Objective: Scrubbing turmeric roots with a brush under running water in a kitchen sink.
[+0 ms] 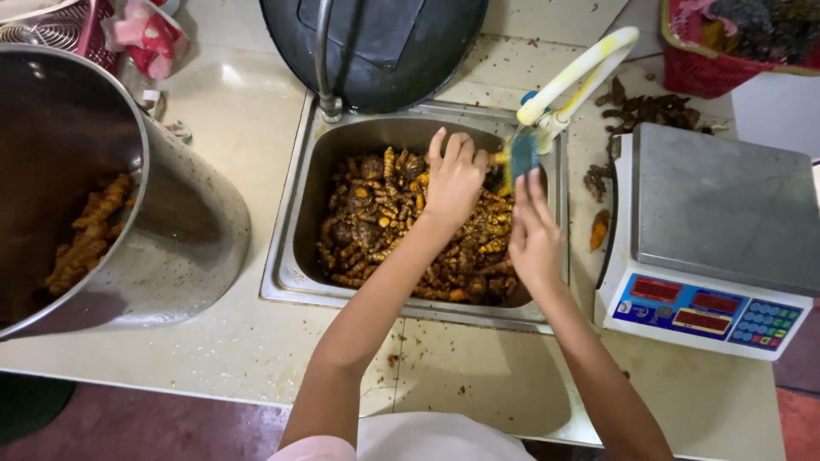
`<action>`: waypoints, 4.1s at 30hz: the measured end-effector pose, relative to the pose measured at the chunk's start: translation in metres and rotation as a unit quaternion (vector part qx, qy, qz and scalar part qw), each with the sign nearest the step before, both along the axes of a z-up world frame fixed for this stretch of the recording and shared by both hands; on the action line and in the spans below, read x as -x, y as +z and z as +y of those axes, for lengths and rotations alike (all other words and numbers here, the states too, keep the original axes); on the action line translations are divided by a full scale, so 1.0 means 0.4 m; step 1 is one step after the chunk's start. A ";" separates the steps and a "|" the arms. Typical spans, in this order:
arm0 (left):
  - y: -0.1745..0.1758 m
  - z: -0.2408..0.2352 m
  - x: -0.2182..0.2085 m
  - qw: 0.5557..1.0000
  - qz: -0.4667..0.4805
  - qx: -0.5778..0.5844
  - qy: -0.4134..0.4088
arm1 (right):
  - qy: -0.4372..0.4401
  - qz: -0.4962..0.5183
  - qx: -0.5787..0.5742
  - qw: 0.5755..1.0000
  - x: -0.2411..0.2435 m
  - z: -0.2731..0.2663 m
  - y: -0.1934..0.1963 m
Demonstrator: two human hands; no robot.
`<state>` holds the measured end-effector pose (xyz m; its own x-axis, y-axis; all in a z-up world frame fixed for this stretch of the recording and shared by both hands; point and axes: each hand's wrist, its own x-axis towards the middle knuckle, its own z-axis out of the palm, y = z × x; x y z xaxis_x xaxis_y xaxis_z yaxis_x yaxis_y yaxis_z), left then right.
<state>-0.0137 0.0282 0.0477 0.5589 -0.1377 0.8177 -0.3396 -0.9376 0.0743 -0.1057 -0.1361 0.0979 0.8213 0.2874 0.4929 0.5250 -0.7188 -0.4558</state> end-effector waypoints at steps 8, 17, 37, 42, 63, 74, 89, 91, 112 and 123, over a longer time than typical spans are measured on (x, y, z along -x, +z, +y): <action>0.003 0.001 -0.013 1.000 0.009 0.021 0.010 | 0.008 0.025 0.011 1.000 0.020 0.052 0.062; 0.029 -0.025 0.026 0.959 0.202 0.201 0.005 | -0.012 0.117 -0.188 0.975 -0.068 0.010 0.020; -0.025 -0.037 -0.015 0.365 0.328 0.868 -0.078 | 0.090 0.049 -0.226 0.969 -0.087 0.121 0.056; -0.029 -0.076 0.013 0.577 0.287 0.761 -0.075 | 0.147 0.414 -0.620 0.650 -0.242 0.080 -0.040; 0.082 0.042 -0.035 0.919 0.140 0.366 0.049 | 0.171 0.490 -0.666 0.535 -0.111 0.027 -0.073; 0.000 0.005 -0.044 0.936 0.190 0.296 -0.007 | 0.135 0.466 -0.653 0.582 -0.090 0.025 -0.031; -0.015 -0.096 -0.011 0.788 0.288 0.535 -0.100 | 0.029 0.455 -0.640 0.618 -0.052 0.040 -0.170; 0.035 -0.089 0.009 0.783 0.288 0.542 -0.100 | 0.009 0.468 -0.638 0.612 -0.009 0.043 -0.182; -0.030 -0.098 0.004 0.434 0.205 0.822 -0.306 | -0.073 0.436 -0.546 0.711 0.075 0.058 -0.165; -0.017 -0.046 0.061 0.692 0.323 0.645 -0.027 | -0.062 0.214 -0.427 0.877 -0.214 0.078 -0.092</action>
